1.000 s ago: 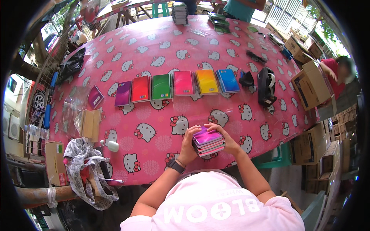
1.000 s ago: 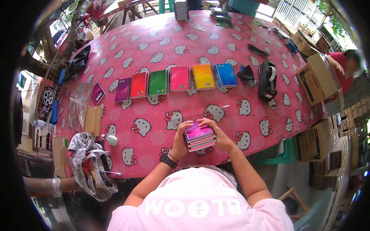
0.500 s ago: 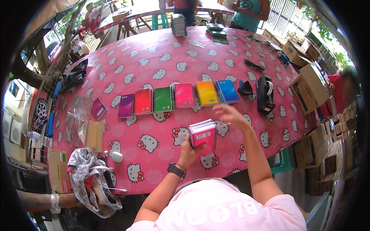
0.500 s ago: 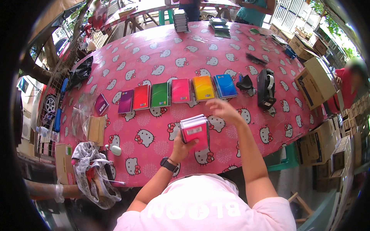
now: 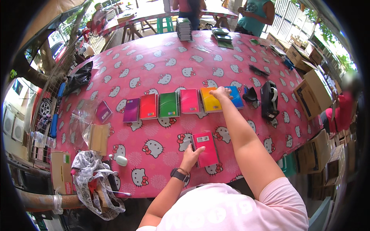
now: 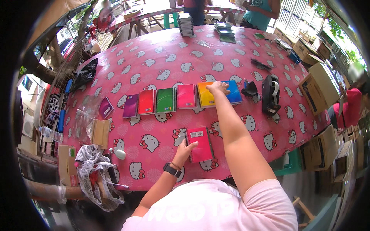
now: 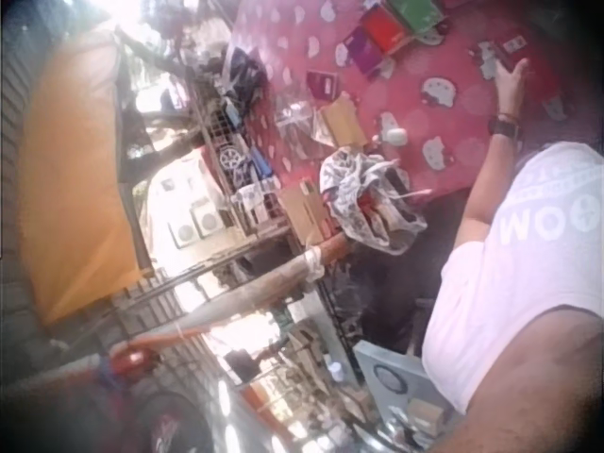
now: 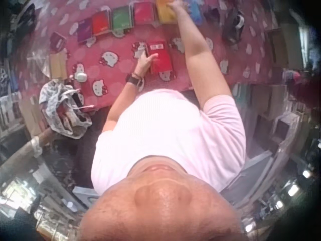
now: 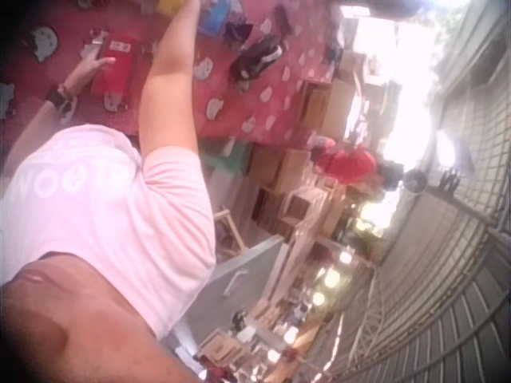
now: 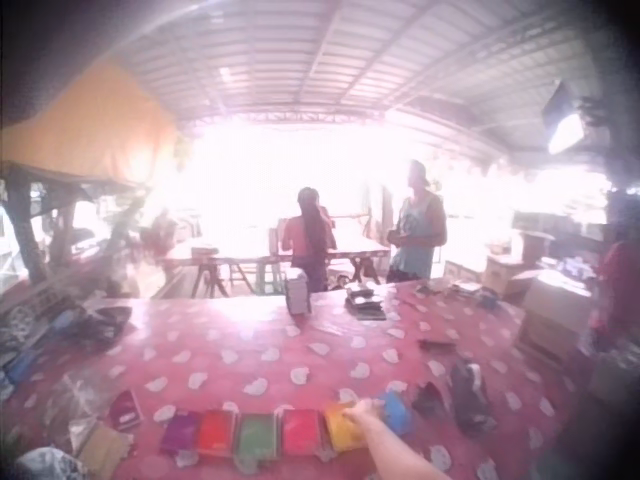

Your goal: The person wraps colorful notebooks in clear plastic sleeves at a table. They pick up each notebook, slide it into a sleeve, and place the wrapped item on the table. The person repeats this process for several notebooks of different colors.

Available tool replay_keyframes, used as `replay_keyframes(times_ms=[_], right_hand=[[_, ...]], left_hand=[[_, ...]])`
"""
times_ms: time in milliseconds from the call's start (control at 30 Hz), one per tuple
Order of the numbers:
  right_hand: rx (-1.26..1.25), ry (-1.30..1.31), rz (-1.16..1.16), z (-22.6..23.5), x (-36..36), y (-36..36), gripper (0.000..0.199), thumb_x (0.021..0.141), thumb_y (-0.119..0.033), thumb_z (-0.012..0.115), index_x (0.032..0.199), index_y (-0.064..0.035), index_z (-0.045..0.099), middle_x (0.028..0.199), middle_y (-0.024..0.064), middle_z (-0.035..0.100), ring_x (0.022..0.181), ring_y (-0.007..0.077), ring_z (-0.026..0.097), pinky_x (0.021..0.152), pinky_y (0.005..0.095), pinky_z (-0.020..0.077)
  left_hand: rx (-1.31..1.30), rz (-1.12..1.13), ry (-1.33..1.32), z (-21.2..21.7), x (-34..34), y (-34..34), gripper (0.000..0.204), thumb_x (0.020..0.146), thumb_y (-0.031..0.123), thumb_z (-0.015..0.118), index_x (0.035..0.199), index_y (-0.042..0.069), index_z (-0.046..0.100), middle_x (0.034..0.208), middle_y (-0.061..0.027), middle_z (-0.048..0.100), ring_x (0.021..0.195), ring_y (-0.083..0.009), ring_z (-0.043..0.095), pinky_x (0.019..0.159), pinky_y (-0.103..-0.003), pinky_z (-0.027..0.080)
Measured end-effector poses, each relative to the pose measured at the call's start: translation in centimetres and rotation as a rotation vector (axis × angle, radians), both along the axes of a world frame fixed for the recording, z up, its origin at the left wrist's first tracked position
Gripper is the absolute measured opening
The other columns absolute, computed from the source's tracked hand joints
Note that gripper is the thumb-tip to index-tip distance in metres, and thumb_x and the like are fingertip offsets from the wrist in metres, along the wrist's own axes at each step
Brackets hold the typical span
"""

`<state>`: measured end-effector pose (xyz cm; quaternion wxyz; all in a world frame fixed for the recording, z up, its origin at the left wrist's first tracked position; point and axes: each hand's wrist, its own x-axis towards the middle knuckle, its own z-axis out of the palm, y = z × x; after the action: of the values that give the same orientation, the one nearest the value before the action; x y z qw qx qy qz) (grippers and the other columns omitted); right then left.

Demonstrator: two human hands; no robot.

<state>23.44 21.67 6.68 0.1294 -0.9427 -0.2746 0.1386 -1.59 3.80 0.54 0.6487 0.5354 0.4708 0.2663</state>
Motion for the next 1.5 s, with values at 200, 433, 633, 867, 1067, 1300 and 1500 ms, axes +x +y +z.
replay_keyframes(times_ms=[200, 433, 633, 867, 1067, 1300, 1500], right_hand=[[-0.226, 0.107, 0.117, 1.1, 0.9, 0.8, 0.072, 0.064, -0.043, 0.080, 0.124, -0.0129, 0.054, 0.129, 0.0053, 0.053, 0.123, 0.0264, 0.044, 0.099, 0.0484, 0.0332], [-0.318, 0.178, 0.116, 0.9, 0.4, 2.2, 0.076, 0.061, -0.044, 0.082, 0.125, -0.0118, 0.054, 0.130, 0.0061, 0.051, 0.122, 0.0229, 0.045, 0.092, 0.0395, 0.0415], [-0.177, 0.116, 0.296, -5.8, 6.2, 4.0, 0.080, 0.056, -0.038, 0.085, 0.120, -0.0009, 0.054, 0.119, 0.0149, 0.059, 0.110, 0.0239, 0.057, 0.089, 0.0340, 0.0471], [0.888, -0.262, 0.528, 10.9, 0.6, -4.3, 0.031, 0.069, -0.012, 0.071, 0.094, -0.0051, 0.053, 0.081, 0.0157, 0.062, 0.075, 0.0314, 0.063, 0.066, 0.0403, 0.0485], [0.524, -0.219, 0.600, 14.1, -5.0, -16.4, 0.036, 0.073, -0.014, 0.064, 0.103, -0.0035, 0.047, 0.086, 0.0194, 0.060, 0.079, 0.0358, 0.062, 0.070, 0.0450, 0.0484], [0.139, 0.707, 0.597, 2.0, -9.9, -18.6, 0.060, 0.085, -0.028, 0.062, 0.129, 0.0019, 0.035, 0.106, 0.0183, 0.055, 0.082, 0.0256, 0.063, 0.065, 0.0360, 0.0545], [0.463, 0.767, 0.546, 1.8, -2.0, -16.0, 0.033, 0.087, -0.025, 0.061, 0.106, 0.0019, 0.059, 0.087, 0.0126, 0.065, 0.070, 0.0200, 0.065, 0.052, 0.0317, 0.0539]], left_hand=[[-0.008, -0.011, -0.044, 0.0, -0.3, -0.6, 0.040, 0.083, 0.026, 0.063, 0.111, -0.002, 0.053, 0.099, -0.0096, 0.062, 0.088, -0.0145, 0.058, 0.080, -0.029, 0.047], [-0.017, 0.066, -0.087, -0.6, -0.6, -0.5, 0.040, 0.080, 0.025, 0.066, 0.105, -0.003, 0.055, 0.095, -0.0137, 0.065, 0.084, -0.0179, 0.062, 0.076, -0.031, 0.049], [-0.011, 0.014, -0.068, -0.4, 0.2, -0.6, 0.039, 0.080, 0.026, 0.066, 0.103, -0.003, 0.056, 0.092, -0.0136, 0.066, 0.084, -0.0181, 0.063, 0.075, -0.031, 0.050], [-0.044, 0.059, -0.143, -1.1, -0.2, -0.6, 0.038, 0.080, 0.025, 0.066, 0.103, -0.003, 0.056, 0.089, -0.0118, 0.065, 0.079, -0.0166, 0.062, 0.072, -0.030, 0.049], [0.044, 0.090, -0.073, -1.4, -0.6, -0.7, 0.048, 0.085, 0.040, 0.061, 0.105, -0.003, 0.054, 0.093, -0.0149, 0.064, 0.084, -0.0203, 0.060, 0.076, -0.033, 0.047], [0.033, 0.104, -0.178, -1.0, 0.1, -0.6, 0.055, 0.082, 0.043, 0.065, 0.109, -0.002, 0.047, 0.100, -0.0146, 0.060, 0.089, -0.0220, 0.060, 0.078, -0.034, 0.047], [0.068, 0.114, -0.110, -0.8, -0.3, -0.8, 0.056, 0.070, 0.024, 0.075, 0.109, -0.003, 0.045, 0.099, -0.0162, 0.062, 0.089, -0.0225, 0.062, 0.077, -0.032, 0.050]])
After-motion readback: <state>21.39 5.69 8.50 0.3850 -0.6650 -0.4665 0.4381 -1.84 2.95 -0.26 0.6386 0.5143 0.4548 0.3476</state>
